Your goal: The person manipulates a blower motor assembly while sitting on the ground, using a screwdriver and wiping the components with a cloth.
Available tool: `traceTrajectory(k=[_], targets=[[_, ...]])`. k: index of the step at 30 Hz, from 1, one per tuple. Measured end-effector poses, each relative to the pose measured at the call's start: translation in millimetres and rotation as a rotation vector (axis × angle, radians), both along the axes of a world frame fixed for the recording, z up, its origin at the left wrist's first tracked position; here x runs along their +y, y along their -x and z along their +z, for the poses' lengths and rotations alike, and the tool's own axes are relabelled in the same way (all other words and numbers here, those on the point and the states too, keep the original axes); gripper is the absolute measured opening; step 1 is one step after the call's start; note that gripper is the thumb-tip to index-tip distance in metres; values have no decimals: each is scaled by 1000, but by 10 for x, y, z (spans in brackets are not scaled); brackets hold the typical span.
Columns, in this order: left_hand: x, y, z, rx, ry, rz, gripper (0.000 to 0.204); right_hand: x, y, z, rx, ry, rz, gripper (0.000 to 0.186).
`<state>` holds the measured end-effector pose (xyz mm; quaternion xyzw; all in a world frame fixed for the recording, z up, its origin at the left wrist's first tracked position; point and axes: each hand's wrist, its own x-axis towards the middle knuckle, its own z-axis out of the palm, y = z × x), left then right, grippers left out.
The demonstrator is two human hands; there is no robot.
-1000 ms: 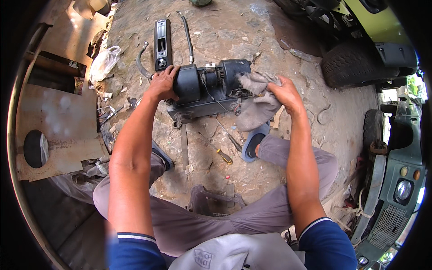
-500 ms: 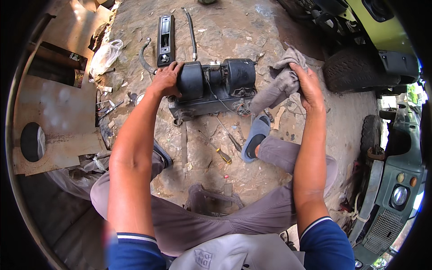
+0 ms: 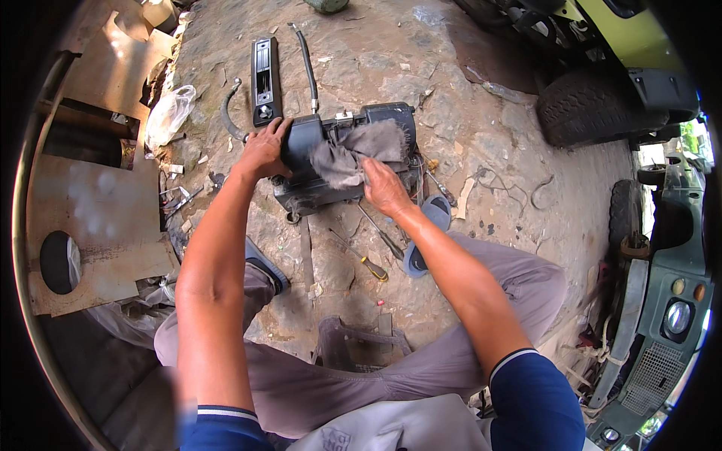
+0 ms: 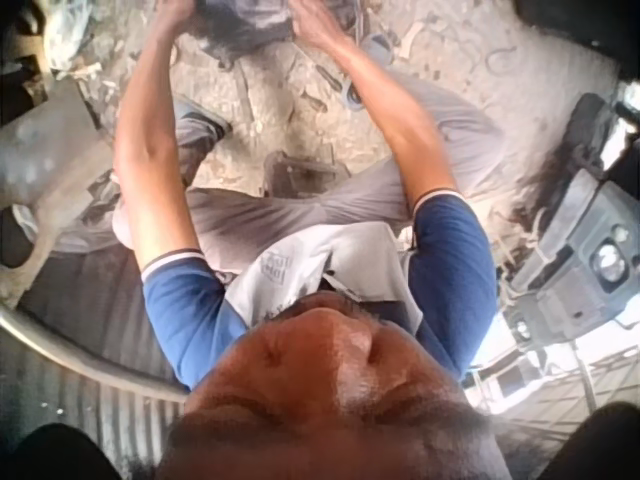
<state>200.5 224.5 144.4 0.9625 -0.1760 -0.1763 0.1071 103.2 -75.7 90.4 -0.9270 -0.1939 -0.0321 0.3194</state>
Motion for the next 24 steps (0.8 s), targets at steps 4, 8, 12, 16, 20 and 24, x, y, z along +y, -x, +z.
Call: traceTrajectory(k=[4,8,12,16,20,24], targets=[[70,34,-3,31,15,17,131,-79,200,-281,-76,250,103,48],[107,13,-26,7,32,-1,132,-186,197,-263,-84,347,137,49],[101,46,-6,-2,1,-6,132,-414,204,-133,-104,530,139,45],[77,27,33,-7,-5,-4,132,-687,155,34,-5,678,64,39],[28,6,48,13,-21,7,131,-1042,44,204,292,676,-297,35],[99,18,-34,-18,-12,1,130,-1331,-391,631,505,498,-597,37]])
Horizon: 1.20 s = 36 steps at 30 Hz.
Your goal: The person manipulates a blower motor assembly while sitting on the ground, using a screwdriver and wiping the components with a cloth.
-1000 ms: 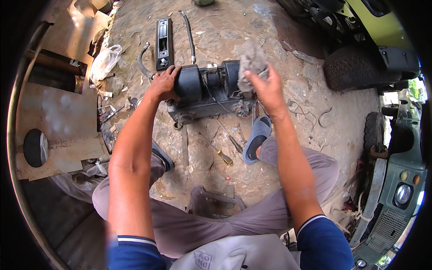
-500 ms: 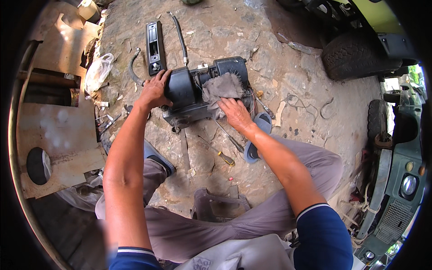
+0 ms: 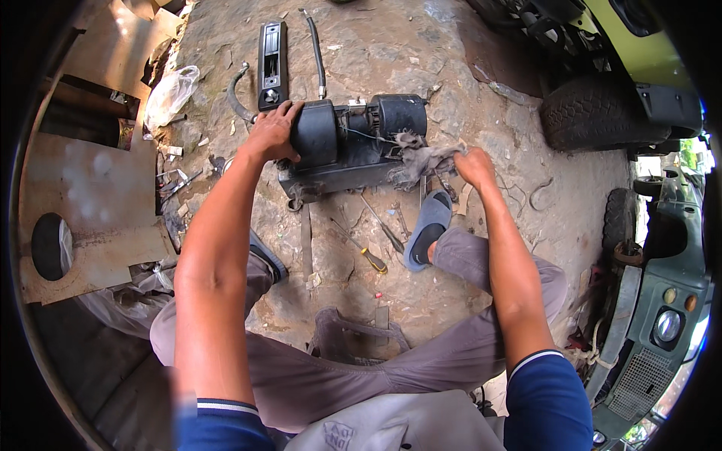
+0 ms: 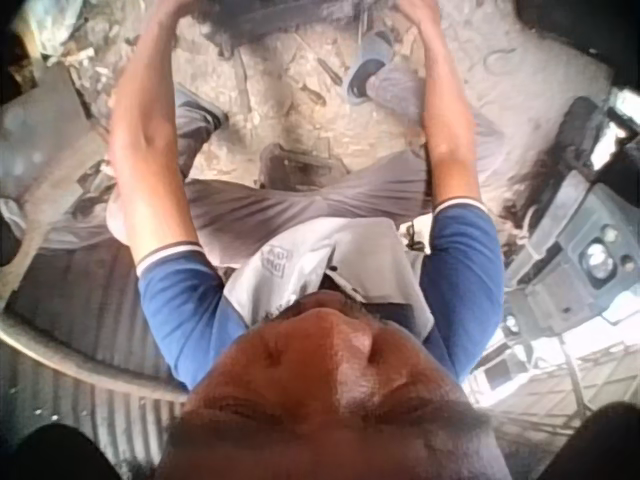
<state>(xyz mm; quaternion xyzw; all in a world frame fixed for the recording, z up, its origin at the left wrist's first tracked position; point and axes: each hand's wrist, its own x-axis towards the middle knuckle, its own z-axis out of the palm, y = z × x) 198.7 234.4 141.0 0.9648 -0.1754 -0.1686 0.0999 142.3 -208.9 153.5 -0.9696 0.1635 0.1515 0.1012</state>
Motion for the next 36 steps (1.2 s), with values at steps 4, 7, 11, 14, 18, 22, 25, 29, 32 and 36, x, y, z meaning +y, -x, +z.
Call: traceTrajectory(k=[4,7,11,14,18,22,25,29,32,36], targets=[[10,28,22,17,0,19,130,-183,-3,519,28,-641,-146,37],[-24,2,34,21,4,16,130,-202,253,540,-288,-1653,-410,36],[-47,22,65,32,-6,24,129,158,370,671,-400,-1939,-514,49],[-50,29,80,25,-15,27,129,175,390,734,-433,-1993,-514,52],[-2,17,-2,17,-10,19,132,-209,340,718,-412,-1901,-589,38],[6,26,-10,0,3,13,131,-62,360,795,-701,-1511,-710,21],[-70,-24,35,16,16,3,129,189,379,61,-512,-914,-660,34],[-55,-21,15,10,5,1,130,579,552,-335,-266,-1253,-787,38],[29,12,14,1,1,2,130,927,547,-238,-550,-1087,-773,40],[-26,8,29,4,12,-12,130,1068,460,-273,-719,-582,-363,45]])
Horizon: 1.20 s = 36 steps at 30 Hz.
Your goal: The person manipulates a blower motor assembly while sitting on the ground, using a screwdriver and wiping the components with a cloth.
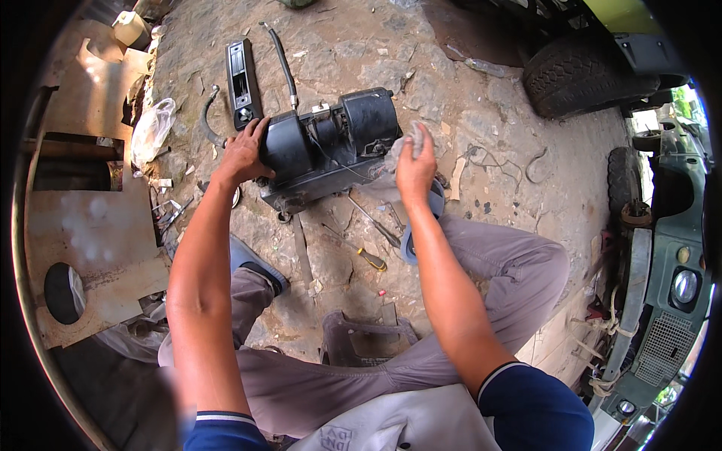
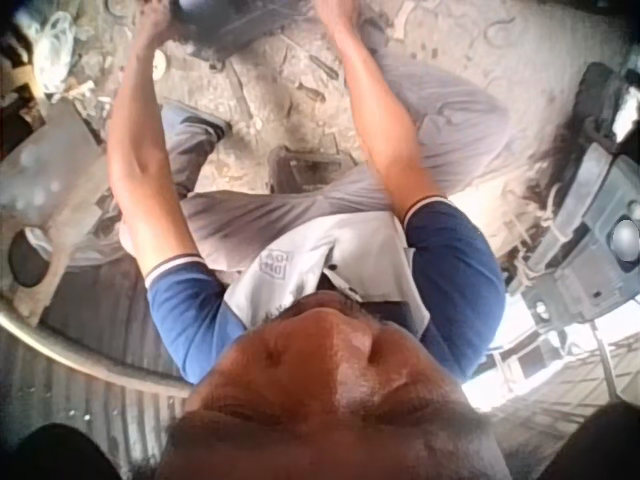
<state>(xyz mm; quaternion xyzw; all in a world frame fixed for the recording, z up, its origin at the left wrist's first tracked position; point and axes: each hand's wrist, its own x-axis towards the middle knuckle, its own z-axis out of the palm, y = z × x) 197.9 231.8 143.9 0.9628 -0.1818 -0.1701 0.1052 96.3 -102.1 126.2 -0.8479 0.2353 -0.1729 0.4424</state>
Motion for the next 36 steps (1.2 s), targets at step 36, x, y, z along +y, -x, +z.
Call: traceTrajectory(k=[36], targets=[[-17,8,33,1,-16,12,130,359,91,-444,703,480,401,71]])
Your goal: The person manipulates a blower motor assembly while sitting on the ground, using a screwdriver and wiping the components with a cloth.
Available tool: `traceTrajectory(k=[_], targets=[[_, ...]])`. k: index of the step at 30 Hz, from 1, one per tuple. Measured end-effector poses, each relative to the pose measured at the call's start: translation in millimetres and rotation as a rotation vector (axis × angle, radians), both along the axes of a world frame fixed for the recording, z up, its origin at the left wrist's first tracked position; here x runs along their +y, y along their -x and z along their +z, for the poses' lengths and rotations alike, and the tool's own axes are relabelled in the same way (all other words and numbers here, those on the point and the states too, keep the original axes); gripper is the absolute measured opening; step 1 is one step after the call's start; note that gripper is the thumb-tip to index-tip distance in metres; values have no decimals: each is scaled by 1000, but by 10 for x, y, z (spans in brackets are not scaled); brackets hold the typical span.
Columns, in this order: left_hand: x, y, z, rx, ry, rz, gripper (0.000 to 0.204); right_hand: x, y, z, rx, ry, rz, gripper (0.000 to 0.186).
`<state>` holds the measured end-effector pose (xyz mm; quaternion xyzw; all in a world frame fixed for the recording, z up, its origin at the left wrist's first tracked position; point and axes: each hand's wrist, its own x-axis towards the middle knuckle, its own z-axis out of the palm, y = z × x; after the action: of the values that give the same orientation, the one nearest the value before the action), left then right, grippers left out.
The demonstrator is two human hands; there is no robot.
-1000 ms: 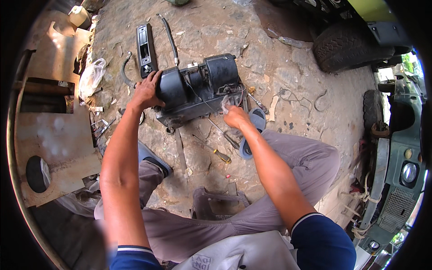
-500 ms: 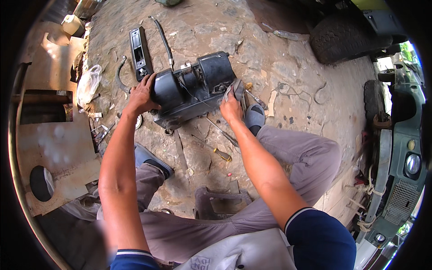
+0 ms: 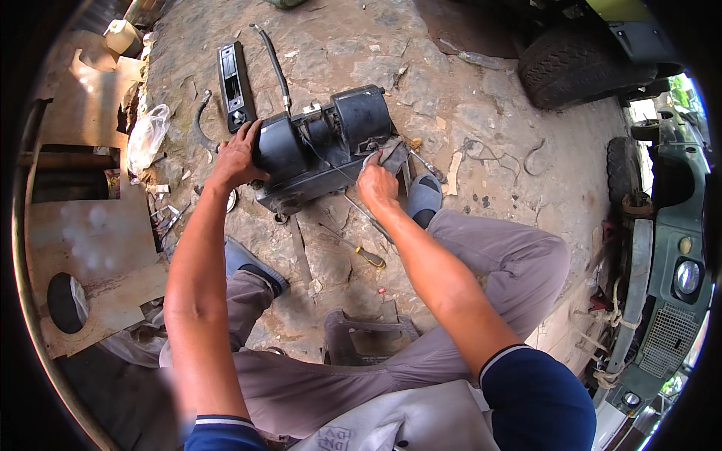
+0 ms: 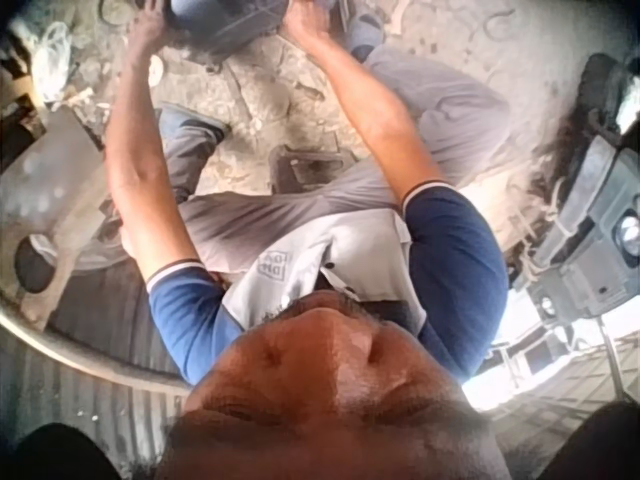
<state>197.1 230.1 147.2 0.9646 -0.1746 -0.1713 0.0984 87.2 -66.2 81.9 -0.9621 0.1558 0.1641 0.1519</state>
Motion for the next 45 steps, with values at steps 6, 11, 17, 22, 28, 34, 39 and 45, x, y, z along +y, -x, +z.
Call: traceTrajectory(k=[6,11,17,22,28,34,39,45], targets=[[-2,2,4,7,1,-4,131,165,8,68,45,8,243,69],[-55,91,47,28,-5,7,132,540,27,218,148,-151,306,64],[-11,22,-10,-36,36,-22,130,-476,116,-11,-13,-4,475,66],[-11,-3,-30,-22,51,-26,130,-1495,-126,207,88,226,53,42],[20,-8,-12,7,16,-4,130,-800,-95,537,88,30,228,35],[-24,-17,5,10,19,-8,130,-353,73,96,-159,27,657,65],[22,-5,-20,-1,36,-12,130,-1255,37,-14,-45,260,532,68],[29,-19,-51,-25,0,-14,131,-1440,-193,433,98,200,35,42]])
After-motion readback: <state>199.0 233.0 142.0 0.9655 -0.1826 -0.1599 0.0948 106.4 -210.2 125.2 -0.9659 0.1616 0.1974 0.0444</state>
